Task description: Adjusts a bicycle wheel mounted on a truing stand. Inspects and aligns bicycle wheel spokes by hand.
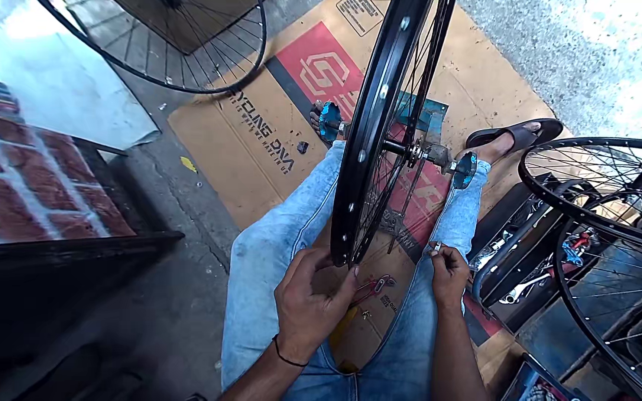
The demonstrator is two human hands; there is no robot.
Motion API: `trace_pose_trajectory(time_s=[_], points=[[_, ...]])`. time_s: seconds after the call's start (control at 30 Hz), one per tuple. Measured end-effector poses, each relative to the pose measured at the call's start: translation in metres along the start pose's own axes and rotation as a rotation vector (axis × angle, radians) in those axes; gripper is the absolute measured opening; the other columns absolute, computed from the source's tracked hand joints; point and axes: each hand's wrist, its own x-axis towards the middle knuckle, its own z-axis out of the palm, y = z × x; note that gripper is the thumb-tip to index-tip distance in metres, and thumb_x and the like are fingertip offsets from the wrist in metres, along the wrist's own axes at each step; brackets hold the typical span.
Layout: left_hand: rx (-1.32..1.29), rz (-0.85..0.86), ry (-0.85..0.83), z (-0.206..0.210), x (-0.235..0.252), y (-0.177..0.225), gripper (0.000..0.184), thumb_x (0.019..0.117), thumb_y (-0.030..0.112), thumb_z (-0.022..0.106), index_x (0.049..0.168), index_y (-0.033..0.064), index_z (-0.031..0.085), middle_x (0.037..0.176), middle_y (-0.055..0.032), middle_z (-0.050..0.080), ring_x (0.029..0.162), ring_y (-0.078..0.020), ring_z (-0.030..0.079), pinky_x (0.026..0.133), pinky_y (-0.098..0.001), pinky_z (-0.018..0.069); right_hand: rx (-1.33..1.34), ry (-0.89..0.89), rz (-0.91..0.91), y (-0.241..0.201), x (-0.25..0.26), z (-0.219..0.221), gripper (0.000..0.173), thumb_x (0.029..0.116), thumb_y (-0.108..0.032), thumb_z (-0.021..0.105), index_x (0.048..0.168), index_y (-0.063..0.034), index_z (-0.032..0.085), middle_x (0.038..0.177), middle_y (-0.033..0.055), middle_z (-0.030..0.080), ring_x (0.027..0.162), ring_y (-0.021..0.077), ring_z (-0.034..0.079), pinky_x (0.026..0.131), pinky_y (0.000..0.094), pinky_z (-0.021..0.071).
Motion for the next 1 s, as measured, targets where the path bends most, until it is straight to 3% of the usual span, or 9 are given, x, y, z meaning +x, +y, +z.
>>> trace_pose_trajectory(time_s=[0.2,0.37,0.43,0.77,1.0], points=[[0.056,0.044,0.017,0.005,-0.001,-0.003,0.032,0.0830,0.033,0.078,0.101,0.0067,0.072,0.101,-0.0022,0.071,0.093,-0.0086,0.070,0.082,-0.0298,0.0622,0.068,0.029,0.000,0.002,0.001,0.000,0.010,0.0933,-0.014,0.062,0.092,-0.0063,0.068,0.105,0.0067,0.075,0.088,0.0156,0.072,0.078,0.0324,0.0612],[0.033,0.047,0.033,0.003,0.002,0.001,0.054,0.0837,0.041,0.079,0.121,0.0048,0.065,0.115,-0.0077,0.066,0.107,-0.0148,0.065,0.092,-0.0348,0.0566,0.097,0.037,-0.003,0.001,0.002,0.000,0.010,0.0931,-0.012,0.061,0.093,-0.0054,0.069,0.107,0.0074,0.075,0.086,0.0150,0.072,0.078,0.0312,0.0609],[0.026,0.068,0.033,0.001,0.005,0.001,0.053,0.0849,0.042,0.079,0.121,0.0054,0.066,0.118,-0.0079,0.067,0.110,-0.0159,0.065,0.094,-0.0359,0.0566,0.107,0.033,-0.027,0.001,0.003,0.000,0.010,0.0934,-0.011,0.061,0.095,-0.0043,0.068,0.107,0.0081,0.074,0.084,0.0153,0.072,0.077,0.0318,0.0616],[0.010,0.046,-0.011,0.006,-0.001,-0.002,0.052,0.0844,0.041,0.079,0.120,0.0059,0.067,0.118,-0.0069,0.067,0.109,-0.0145,0.066,0.093,-0.0353,0.0577,0.175,0.030,-0.023,0.002,0.004,-0.001,0.010,0.0933,-0.009,0.059,0.095,-0.0037,0.068,0.109,0.0098,0.074,0.087,0.0174,0.072,0.077,0.0314,0.0617],[0.004,0.047,-0.003,0.001,0.003,-0.004,0.053,0.0836,0.042,0.080,0.121,0.0064,0.066,0.115,-0.0051,0.067,0.106,-0.0128,0.066,0.092,-0.0341,0.0576,0.181,-0.106,0.021,0.004,0.007,-0.014,0.010,0.0932,-0.009,0.060,0.095,-0.0047,0.069,0.110,0.0101,0.075,0.085,0.0183,0.073,0.076,0.0327,0.0621]])
